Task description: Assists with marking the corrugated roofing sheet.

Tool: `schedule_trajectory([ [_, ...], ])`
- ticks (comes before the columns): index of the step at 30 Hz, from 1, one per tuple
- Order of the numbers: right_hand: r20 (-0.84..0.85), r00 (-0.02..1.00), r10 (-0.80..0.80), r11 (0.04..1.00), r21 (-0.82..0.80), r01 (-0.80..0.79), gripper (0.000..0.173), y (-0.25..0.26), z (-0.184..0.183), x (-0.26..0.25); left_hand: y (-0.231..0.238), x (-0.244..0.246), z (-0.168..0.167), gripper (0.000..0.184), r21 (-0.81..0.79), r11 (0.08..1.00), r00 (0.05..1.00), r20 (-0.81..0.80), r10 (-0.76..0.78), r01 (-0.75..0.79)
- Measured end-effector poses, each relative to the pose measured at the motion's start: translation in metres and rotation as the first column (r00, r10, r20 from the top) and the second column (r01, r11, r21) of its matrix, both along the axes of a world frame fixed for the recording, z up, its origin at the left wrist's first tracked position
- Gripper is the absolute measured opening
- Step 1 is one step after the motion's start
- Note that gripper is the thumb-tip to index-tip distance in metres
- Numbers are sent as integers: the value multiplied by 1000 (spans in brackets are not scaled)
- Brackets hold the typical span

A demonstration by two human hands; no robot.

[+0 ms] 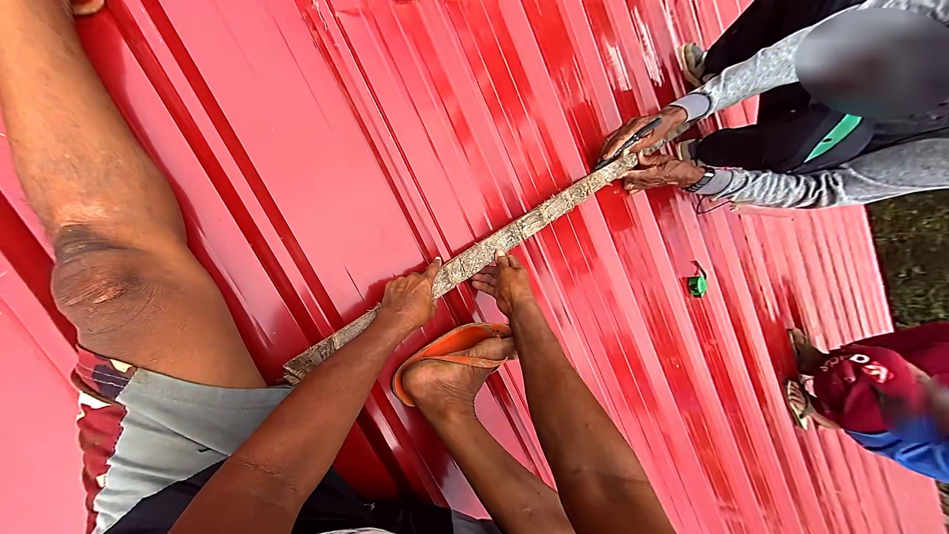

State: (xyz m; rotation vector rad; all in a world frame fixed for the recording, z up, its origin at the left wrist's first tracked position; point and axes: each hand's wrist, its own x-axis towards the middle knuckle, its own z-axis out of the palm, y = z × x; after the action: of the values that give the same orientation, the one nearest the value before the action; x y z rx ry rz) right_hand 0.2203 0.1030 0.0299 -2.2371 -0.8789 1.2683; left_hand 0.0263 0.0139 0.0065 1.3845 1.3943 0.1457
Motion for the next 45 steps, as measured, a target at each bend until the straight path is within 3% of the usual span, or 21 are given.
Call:
schedule_trajectory([
  [11,-15,1000,-3,997,-72,2,43,0,4,-1,-8,-6,4,93,2,999,999,-33,-32,32],
  [24,-31,999,-7,996,-87,4,44,2,5,2,-78,-57,8,82,15,996,977,-196,-80,84],
  [45,-83,996,-31,996,-90,23,39,4,3,4,-78,-53,9,75,2,993,946,-304,-116,122],
])
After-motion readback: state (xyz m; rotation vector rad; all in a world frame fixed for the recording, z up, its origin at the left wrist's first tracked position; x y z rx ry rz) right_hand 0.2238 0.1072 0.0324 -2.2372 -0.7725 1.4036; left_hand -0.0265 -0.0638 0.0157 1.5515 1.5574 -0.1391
